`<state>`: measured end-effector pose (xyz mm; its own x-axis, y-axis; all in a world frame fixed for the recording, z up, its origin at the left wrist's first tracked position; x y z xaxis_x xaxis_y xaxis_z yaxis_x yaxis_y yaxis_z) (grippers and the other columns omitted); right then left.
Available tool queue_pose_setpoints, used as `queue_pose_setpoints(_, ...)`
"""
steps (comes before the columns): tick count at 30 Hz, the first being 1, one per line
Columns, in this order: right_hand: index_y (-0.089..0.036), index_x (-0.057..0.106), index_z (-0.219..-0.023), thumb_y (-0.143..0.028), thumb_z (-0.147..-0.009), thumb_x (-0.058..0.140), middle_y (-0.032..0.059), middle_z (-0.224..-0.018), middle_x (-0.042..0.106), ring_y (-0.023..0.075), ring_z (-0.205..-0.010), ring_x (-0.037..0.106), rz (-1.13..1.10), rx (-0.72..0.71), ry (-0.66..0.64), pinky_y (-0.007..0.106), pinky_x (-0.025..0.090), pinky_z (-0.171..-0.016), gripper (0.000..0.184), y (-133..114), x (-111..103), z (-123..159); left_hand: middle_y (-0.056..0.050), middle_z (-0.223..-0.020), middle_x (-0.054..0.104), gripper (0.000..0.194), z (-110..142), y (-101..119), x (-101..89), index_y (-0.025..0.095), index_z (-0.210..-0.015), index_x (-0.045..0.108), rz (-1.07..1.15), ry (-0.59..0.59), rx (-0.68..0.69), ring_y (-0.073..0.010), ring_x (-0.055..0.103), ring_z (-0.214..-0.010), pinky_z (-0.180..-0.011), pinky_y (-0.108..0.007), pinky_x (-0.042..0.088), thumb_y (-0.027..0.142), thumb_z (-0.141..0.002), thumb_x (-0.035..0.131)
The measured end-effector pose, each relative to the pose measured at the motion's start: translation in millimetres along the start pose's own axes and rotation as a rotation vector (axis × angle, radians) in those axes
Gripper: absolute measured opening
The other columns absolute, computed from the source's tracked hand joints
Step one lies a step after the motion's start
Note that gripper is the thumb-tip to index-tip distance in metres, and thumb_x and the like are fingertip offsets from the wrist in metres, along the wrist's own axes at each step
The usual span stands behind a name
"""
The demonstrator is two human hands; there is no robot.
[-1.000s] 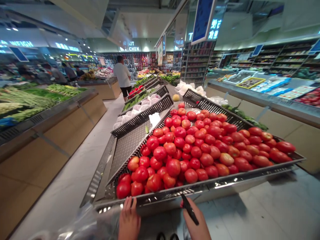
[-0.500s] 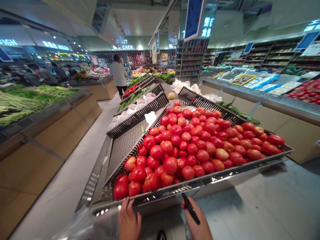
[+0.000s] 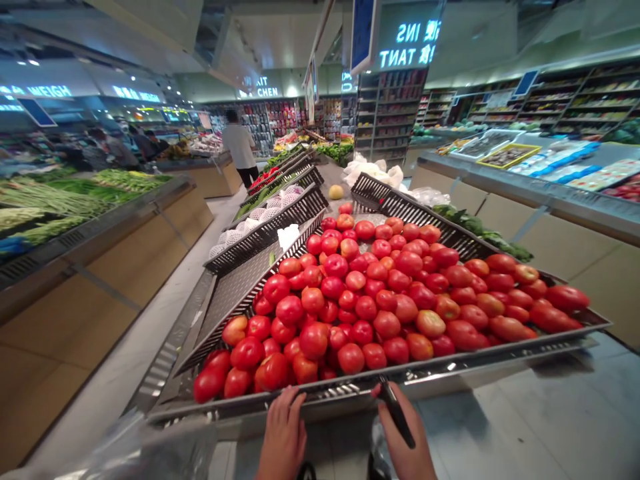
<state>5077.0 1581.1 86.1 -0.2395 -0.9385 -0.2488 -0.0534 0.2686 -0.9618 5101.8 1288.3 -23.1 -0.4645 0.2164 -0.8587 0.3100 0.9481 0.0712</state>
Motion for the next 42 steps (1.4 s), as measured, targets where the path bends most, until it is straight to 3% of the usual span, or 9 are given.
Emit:
queue_pose_setpoints(6,-0.022,0.081,-0.111,-0.058,-0.092,0.069,0.0115,-0.106,0.083,0.0338,-0.105,0.078,-0.063,-0.029,0.01,0.041,0.062,-0.096,0.042,5,-44,-40,-0.008,-0.143,0.065,0.067,-26,45,19.1,0.021,-0.151,0.051,-0.071,-0.001,0.012,-0.0221,0.056,-0.136,-0.117,-0.04,0.045,0.007,-0.086,0.051)
queue_pose_setpoints(12,-0.02,0.08,-0.114,-0.064,-0.086,0.074,0.0134,-0.109,0.083,0.0345,-0.102,0.077,-0.062,0.004,0.201,0.041,0.064,-0.087,0.052,11,-86,-76,-0.007,-0.138,0.065,0.06,-27,65,38.3,0.023,-0.145,0.056,-0.116,0.073,-0.163,-0.025,0.056,-0.132,-0.12,-0.047,0.043,0.01,-0.087,0.052)
queue_pose_setpoints(16,-0.022,0.08,-0.113,-0.055,-0.093,0.07,0.0124,-0.111,0.083,0.0317,-0.099,0.078,-0.097,-0.129,-0.008,0.037,0.065,-0.083,0.04,-5,-84,-93,-0.009,-0.138,0.063,0.058,-25,73,50.5,0.02,-0.146,0.053,-0.138,0.133,-0.228,-0.0282,0.054,-0.135,-0.123,-0.052,0.04,0.015,-0.089,0.054)
queue_pose_setpoints(19,-0.023,0.081,-0.111,-0.052,-0.091,0.071,0.0114,-0.107,0.084,0.0334,-0.1,0.079,-0.07,-0.227,-0.056,0.04,0.066,-0.087,0.036,-17,-76,-94,-0.01,-0.139,0.062,0.069,-24,79,56.8,0.019,-0.157,0.042,-0.173,0.166,-0.238,-0.0292,0.053,-0.137,-0.124,-0.053,0.038,0.016,-0.089,0.054)
queue_pose_setpoints(25,-0.025,0.079,-0.114,-0.042,-0.097,0.065,0.0089,-0.11,0.083,0.0291,-0.097,0.079,-0.119,-0.258,-0.268,0.036,0.065,-0.088,0.028,-44,-61,-91,-0.011,-0.151,0.056,0.085,-16,84,64.0,0.02,-0.166,0.025,-0.184,0.127,-0.261,-0.0314,0.046,-0.149,-0.122,-0.05,0.041,0.014,-0.087,0.052)
queue_pose_setpoints(28,-0.023,0.079,-0.107,-0.044,-0.096,0.064,0.0091,-0.102,0.082,0.0277,-0.088,0.078,-0.142,-0.231,-0.181,0.033,0.065,-0.079,0.028,-42,-73,-100,-0.011,-0.152,0.057,0.086,-12,84,66.4,0.021,-0.167,0.024,-0.211,0.106,-0.271,-0.0316,0.046,-0.149,-0.118,-0.048,0.046,0.014,-0.086,0.053)
queue_pose_setpoints(35,-0.02,0.077,-0.104,-0.052,-0.083,0.072,0.01,-0.099,0.082,0.0324,-0.096,0.075,-0.083,-0.089,0.188,0.04,0.061,-0.084,0.039,-18,-123,-138,-0.015,-0.151,0.058,0.087,-16,92,69.8,0.016,-0.166,0.026,-0.232,0.128,-0.307,-0.0367,0.047,-0.148,-0.116,-0.054,0.047,0.022,-0.085,0.057)
queue_pose_setpoints(39,-0.021,0.074,-0.095,-0.046,-0.081,0.072,0.0038,-0.076,0.075,0.0214,-0.063,0.067,-0.16,-0.09,0.197,0.031,0.056,-0.059,0.029,-26,-138,-148,-0.016,-0.152,0.057,0.091,-19,96,70.7,0.016,-0.167,0.019,-0.235,0.119,-0.319,-0.0381,0.046,-0.149,-0.115,-0.055,0.047,0.023,-0.085,0.057)
queue_pose_setpoints(42,-0.023,0.075,-0.095,-0.045,-0.081,0.074,0.0042,-0.08,0.076,0.0231,-0.068,0.069,-0.162,-0.133,0.146,0.032,0.057,-0.059,0.026,-33,-138,-150,-0.016,-0.153,0.056,0.093,-17,95,72.6,0.017,-0.168,0.015,-0.241,0.111,-0.325,-0.038,0.044,-0.151,-0.116,-0.055,0.046,0.021,-0.085,0.056)
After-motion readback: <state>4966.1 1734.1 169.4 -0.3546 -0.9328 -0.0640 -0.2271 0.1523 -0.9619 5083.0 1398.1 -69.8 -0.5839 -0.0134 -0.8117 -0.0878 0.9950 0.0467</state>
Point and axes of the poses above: each hand's wrist, its own z-axis away from the middle knuckle, its own x-axis out of the palm, y = z × x, the point moved 4 cm from there along -z, towards the middle knuckle
